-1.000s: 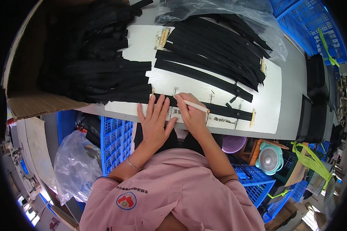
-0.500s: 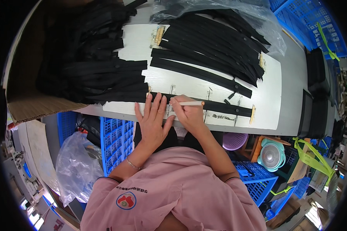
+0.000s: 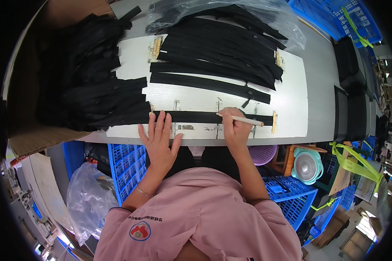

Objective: The recorder is marking and aligning black zipper strips on a template board using a marking tool in a manufacturing facility.

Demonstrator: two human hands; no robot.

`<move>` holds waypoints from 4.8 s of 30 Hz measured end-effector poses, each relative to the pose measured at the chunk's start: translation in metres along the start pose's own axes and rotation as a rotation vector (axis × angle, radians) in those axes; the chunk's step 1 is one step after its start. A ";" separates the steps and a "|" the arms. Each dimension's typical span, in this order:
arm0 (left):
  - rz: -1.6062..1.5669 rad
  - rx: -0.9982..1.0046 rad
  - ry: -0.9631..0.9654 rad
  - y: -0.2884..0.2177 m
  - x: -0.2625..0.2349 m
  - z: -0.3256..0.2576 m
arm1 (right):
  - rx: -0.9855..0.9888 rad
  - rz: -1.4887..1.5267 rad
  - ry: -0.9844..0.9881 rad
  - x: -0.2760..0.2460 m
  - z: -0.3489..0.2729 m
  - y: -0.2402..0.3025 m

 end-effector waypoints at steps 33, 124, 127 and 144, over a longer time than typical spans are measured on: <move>-0.224 0.100 0.128 -0.070 0.034 0.015 | -0.130 -0.048 0.084 -0.006 0.004 -0.012; 0.167 -0.019 -0.130 0.056 -0.037 0.030 | 0.085 0.040 -0.244 -0.103 0.025 -0.060; 0.155 -0.046 -0.136 0.078 -0.048 0.031 | 0.092 0.027 -0.255 -0.099 0.025 -0.054; -0.083 -0.025 -0.147 0.088 -0.056 0.056 | 0.193 0.020 -0.344 -0.094 0.025 -0.050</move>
Point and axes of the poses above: each hand's wrist, its own z-axis towards the middle knuckle, its own x-axis out of the palm, y = z × x, the point moved 2 cm from there along z, towards the middle knuckle, and after that the axes turned 13 degrees about -y, right-handed, at the moved point
